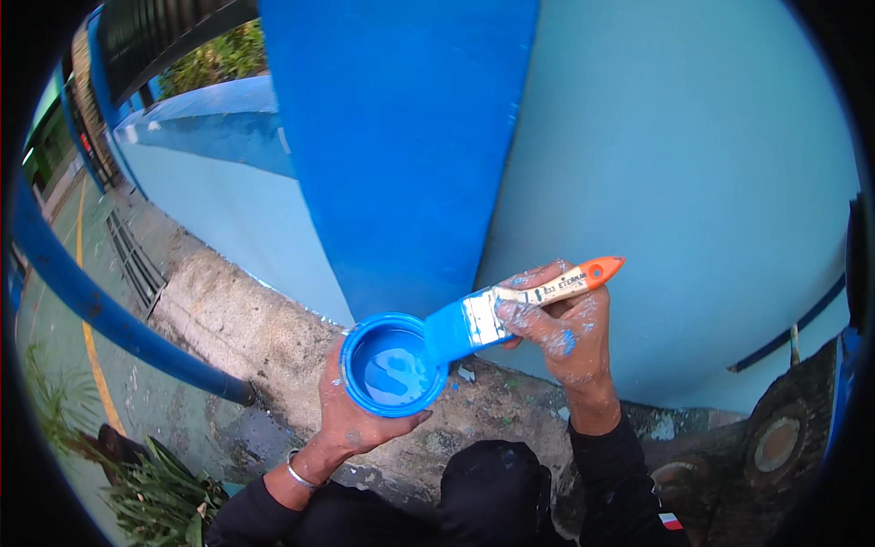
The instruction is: The person paints a blue stripe on an outdoor wall using a paintbrush dipped into a bucket of blue paint.
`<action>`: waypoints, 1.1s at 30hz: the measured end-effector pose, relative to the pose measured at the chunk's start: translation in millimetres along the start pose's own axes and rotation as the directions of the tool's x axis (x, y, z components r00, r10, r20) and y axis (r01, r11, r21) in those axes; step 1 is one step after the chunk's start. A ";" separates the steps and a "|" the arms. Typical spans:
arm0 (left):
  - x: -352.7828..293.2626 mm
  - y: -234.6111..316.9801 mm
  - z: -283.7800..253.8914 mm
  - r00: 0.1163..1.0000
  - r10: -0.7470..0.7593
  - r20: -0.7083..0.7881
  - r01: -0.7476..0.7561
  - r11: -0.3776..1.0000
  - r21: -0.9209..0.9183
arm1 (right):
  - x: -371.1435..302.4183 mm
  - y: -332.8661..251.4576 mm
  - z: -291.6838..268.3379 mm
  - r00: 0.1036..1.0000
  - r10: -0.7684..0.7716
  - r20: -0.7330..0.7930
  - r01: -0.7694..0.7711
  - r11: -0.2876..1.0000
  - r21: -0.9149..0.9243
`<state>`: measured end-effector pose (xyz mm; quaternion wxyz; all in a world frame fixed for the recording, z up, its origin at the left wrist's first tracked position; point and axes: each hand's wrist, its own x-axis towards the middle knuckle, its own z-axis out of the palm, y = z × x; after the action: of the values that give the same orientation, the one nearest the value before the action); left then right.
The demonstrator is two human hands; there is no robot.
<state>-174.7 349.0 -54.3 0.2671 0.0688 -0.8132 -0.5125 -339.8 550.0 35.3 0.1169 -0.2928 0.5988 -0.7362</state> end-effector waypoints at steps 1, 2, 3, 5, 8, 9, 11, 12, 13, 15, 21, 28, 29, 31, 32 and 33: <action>-1.6 -1.0 -0.3 1.000 0.001 0.026 -0.001 1.000 0.000 | -3.3 5.0 -4.4 0.998 0.031 -0.049 -0.024 0.989 0.146; 2.9 3.8 8.0 1.000 0.026 0.003 -0.026 1.000 -0.011 | -10.0 14.1 -17.8 0.993 0.023 -0.117 0.016 0.945 0.327; 2.4 1.2 8.4 0.999 0.033 -0.038 -0.033 0.999 0.006 | -14.9 33.2 -20.7 0.989 0.020 -0.147 0.031 0.941 0.336; 0.8 -2.9 10.3 0.999 0.037 0.009 -0.037 0.999 -0.006 | -26.6 63.1 -26.8 0.952 0.156 -0.265 0.090 0.684 0.724; -4.8 -2.3 7.5 0.990 -0.138 0.021 0.139 0.989 -0.058 | -31.7 81.8 -29.1 0.934 0.201 -0.295 0.139 0.557 0.819; -6.2 -3.8 7.6 0.991 -0.126 0.047 0.128 0.990 -0.050 | -30.8 82.5 -27.8 0.926 0.218 -0.307 0.155 0.524 0.838; -12.3 -11.5 1.9 0.990 -0.138 0.020 0.137 0.990 0.035 | -23.3 87.4 -23.0 0.921 0.217 -0.323 0.184 0.490 0.852; -14.8 -18.3 0.6 0.993 -0.122 -0.001 0.122 0.992 0.041 | -18.5 88.9 -20.3 0.924 0.209 -0.319 0.181 0.496 0.849; -16.4 -20.6 -0.9 0.993 -0.120 0.010 0.119 0.992 0.046 | -14.3 91.6 -17.2 0.928 0.201 -0.312 0.176 0.502 0.846; -14.2 -11.3 1.8 0.981 -0.192 0.026 0.192 0.981 -0.006 | -10.5 106.6 -16.5 0.931 0.182 -0.317 0.191 0.496 0.847; -17.5 -15.2 -3.4 0.987 -0.160 -0.022 0.161 0.986 0.041 | -30.1 179.0 -18.1 0.874 0.367 -0.318 0.049 0.586 0.809; -18.5 -10.7 -4.8 0.986 -0.163 -0.044 0.164 0.986 0.026 | -77.8 265.3 -46.2 0.673 0.544 -0.502 -0.084 0.730 0.678; -19.0 -11.9 -5.5 0.986 -0.160 -0.045 0.161 0.987 0.027 | -77.8 269.3 -48.4 0.636 0.548 -0.543 -0.162 0.783 0.601; -21.2 -15.3 -6.7 0.987 -0.142 -0.078 0.142 0.990 0.006 | -67.7 280.1 -46.5 0.682 0.470 -0.560 -0.193 0.854 0.482; -21.2 -15.1 -6.4 0.987 -0.143 -0.077 0.144 0.990 0.006 | -63.9 284.9 -41.2 0.723 0.398 -0.565 -0.223 0.908 0.354; -19.2 -12.0 -4.5 0.988 -0.137 -0.076 0.138 0.990 0.010 | -55.5 266.0 -35.1 0.718 0.398 -0.571 -0.223 0.909 0.353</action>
<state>-158.1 347.2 -70.2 0.2609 0.1460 -0.7998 -0.5205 -362.9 539.6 -237.5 0.0692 0.0947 0.5420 -0.8322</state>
